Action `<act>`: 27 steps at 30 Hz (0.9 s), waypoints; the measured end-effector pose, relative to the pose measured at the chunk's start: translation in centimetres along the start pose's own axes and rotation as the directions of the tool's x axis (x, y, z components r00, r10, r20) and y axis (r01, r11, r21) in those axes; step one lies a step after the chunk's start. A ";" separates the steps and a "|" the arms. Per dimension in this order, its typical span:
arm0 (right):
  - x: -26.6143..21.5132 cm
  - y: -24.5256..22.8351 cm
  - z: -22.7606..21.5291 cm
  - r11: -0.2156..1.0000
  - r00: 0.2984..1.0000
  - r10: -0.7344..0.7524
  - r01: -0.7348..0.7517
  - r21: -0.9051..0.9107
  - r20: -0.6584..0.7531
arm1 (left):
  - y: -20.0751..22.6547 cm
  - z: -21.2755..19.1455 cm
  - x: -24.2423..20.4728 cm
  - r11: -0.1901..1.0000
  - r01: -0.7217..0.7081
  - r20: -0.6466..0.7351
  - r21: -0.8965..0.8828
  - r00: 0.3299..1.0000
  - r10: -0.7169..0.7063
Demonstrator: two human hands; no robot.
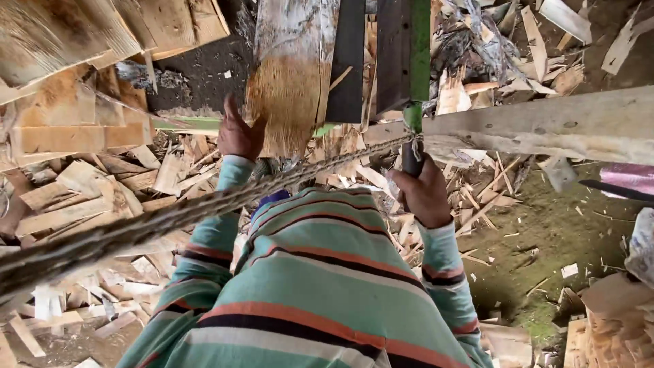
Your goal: Manually cutting and trimming large sheets of wood bark using a lever-operated shear.
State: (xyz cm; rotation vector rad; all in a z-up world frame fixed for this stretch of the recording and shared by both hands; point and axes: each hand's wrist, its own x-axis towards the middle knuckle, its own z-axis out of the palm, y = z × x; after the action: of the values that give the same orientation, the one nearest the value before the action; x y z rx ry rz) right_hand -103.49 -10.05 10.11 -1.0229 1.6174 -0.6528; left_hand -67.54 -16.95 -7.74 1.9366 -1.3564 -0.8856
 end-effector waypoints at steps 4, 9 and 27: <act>0.4 0.0 0.9 0.999 0.999 0.023 -0.024 -0.038 -0.039 | 2.8 4.8 0.1 0.897 -0.168 -0.066 0.408 0.975 0.213; 1.2 2.2 1.5 0.998 0.998 -0.023 0.019 -0.052 -0.066 | 9.6 11.2 4.7 0.848 -0.219 0.198 0.483 0.971 0.138; 0.0 0.2 0.4 0.993 0.995 -0.017 0.005 -0.121 -0.100 | 9.6 9.0 9.1 0.515 -0.462 0.315 0.722 0.883 0.349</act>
State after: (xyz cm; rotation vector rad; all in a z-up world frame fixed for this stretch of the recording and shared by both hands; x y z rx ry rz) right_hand -103.12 -9.94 9.83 -1.1020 1.7578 -0.6287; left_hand -77.68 -29.31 -7.14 1.9736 -2.4623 -0.1420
